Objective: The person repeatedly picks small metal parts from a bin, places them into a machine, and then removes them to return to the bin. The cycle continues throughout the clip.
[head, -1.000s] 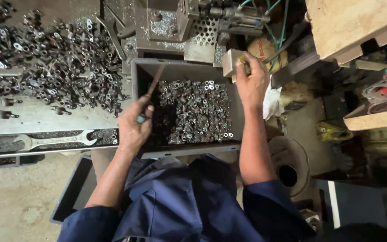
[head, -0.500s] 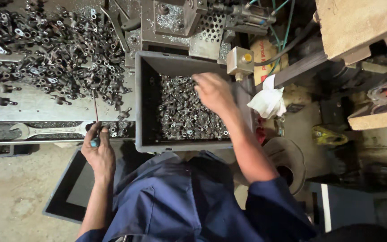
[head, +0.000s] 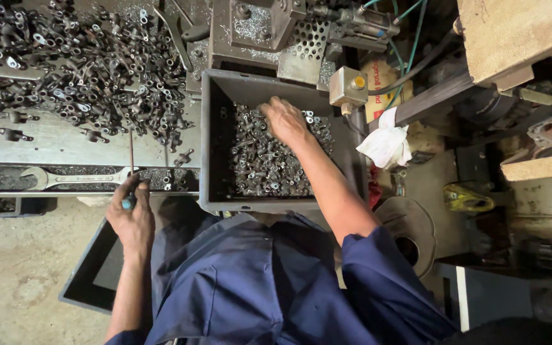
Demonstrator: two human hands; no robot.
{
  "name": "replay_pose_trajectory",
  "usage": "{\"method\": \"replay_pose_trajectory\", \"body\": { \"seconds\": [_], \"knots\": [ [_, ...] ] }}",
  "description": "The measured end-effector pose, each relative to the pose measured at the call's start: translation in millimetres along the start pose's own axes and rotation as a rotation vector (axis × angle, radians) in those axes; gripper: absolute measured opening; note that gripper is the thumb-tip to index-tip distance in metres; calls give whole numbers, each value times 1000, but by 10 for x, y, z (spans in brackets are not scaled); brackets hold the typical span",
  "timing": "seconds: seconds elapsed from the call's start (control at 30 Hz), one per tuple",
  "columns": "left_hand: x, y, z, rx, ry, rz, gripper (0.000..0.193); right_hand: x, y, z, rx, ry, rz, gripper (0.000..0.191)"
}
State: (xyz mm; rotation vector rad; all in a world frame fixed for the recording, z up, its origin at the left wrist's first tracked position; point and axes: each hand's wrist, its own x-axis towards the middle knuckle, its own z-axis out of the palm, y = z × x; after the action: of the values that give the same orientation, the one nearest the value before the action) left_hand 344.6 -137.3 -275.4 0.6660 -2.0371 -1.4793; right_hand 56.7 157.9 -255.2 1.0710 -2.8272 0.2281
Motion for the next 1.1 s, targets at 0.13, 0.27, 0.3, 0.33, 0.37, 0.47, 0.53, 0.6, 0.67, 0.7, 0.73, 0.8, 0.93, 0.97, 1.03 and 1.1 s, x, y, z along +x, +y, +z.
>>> {"method": "replay_pose_trajectory", "body": {
  "seconds": [0.13,0.27,0.3,0.33,0.37,0.47,0.53,0.6,0.67,0.7,0.73,0.8,0.93,0.97,1.03,1.1],
  "knots": [
    [276,80,35,134,-13,111,28,26,-34,35,-78,-4,-4,40],
    [592,211,177,324,-95,151,24,2,-80,12,-59,17,-24,46],
    [651,241,219,376,-122,185,28,-10,-82,9,-63,36,-28,43],
    [707,266,266,427,-149,219,34,-18,-81,-5,-68,57,-33,39],
    [771,284,314,477,-173,255,40,-15,-73,-30,-74,80,-38,36],
    [891,281,472,629,-208,340,40,-57,-43,-165,173,129,117,19],
    [920,229,550,712,-246,339,36,-163,-51,-297,1000,134,220,20],
    [915,157,636,753,-284,356,33,-347,-98,-449,1557,179,298,19],
    [888,61,682,757,-314,385,28,-598,-173,-621,1846,269,346,16],
    [871,22,702,791,-299,413,30,-687,-233,-686,1914,299,334,16],
    [871,-20,711,822,-280,445,32,-749,-292,-744,1979,333,317,15],
    [841,-80,731,860,-281,455,29,-855,-392,-864,2071,377,307,14],
    [830,-138,713,923,-323,410,22,-915,-528,-1038,2123,419,305,16],
    [830,-145,704,945,-330,409,22,-921,-550,-1067,2118,432,302,17],
    [831,-153,685,926,-312,458,29,-945,-590,-1113,2077,473,289,17],
    [848,-160,668,933,-313,472,35,-973,-624,-1141,2046,501,279,18]
  ]
}}
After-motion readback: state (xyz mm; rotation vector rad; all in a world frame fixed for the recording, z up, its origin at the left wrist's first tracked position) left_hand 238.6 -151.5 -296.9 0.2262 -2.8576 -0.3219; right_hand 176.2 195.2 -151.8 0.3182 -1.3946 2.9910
